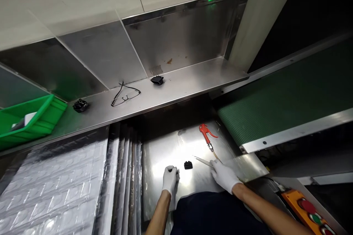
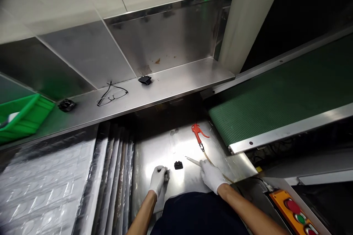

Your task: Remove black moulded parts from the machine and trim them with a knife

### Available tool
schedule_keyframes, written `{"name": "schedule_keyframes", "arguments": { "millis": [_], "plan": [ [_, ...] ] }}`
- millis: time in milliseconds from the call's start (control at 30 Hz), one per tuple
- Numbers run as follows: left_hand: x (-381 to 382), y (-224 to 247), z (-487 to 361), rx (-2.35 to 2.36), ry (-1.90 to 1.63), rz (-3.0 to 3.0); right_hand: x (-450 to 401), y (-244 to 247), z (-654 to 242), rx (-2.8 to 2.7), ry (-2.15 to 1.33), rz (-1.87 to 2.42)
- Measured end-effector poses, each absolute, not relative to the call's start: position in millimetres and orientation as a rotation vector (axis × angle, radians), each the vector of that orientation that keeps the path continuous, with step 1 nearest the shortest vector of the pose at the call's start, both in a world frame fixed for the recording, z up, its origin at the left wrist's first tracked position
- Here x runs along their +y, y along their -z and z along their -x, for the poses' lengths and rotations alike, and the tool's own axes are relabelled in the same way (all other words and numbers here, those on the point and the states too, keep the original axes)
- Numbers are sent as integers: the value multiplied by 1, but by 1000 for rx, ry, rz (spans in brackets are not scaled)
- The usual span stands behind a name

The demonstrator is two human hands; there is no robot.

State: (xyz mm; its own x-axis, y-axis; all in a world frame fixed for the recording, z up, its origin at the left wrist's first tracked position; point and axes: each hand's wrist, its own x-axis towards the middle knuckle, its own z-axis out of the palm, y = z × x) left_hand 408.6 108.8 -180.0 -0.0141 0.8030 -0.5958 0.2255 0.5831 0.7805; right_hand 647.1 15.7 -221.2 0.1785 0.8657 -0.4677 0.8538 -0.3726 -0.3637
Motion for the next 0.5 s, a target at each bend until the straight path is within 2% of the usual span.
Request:
{"name": "schedule_keyframes", "arguments": {
  "millis": [333,500],
  "plan": [
    [38,15,-447,874,-1030,-101,59,252,-653,-2103,-1204,2278],
    [9,-28,-485,644,-1125,-39,64,263,-663,-2169,-1326,2227]
  ]
}}
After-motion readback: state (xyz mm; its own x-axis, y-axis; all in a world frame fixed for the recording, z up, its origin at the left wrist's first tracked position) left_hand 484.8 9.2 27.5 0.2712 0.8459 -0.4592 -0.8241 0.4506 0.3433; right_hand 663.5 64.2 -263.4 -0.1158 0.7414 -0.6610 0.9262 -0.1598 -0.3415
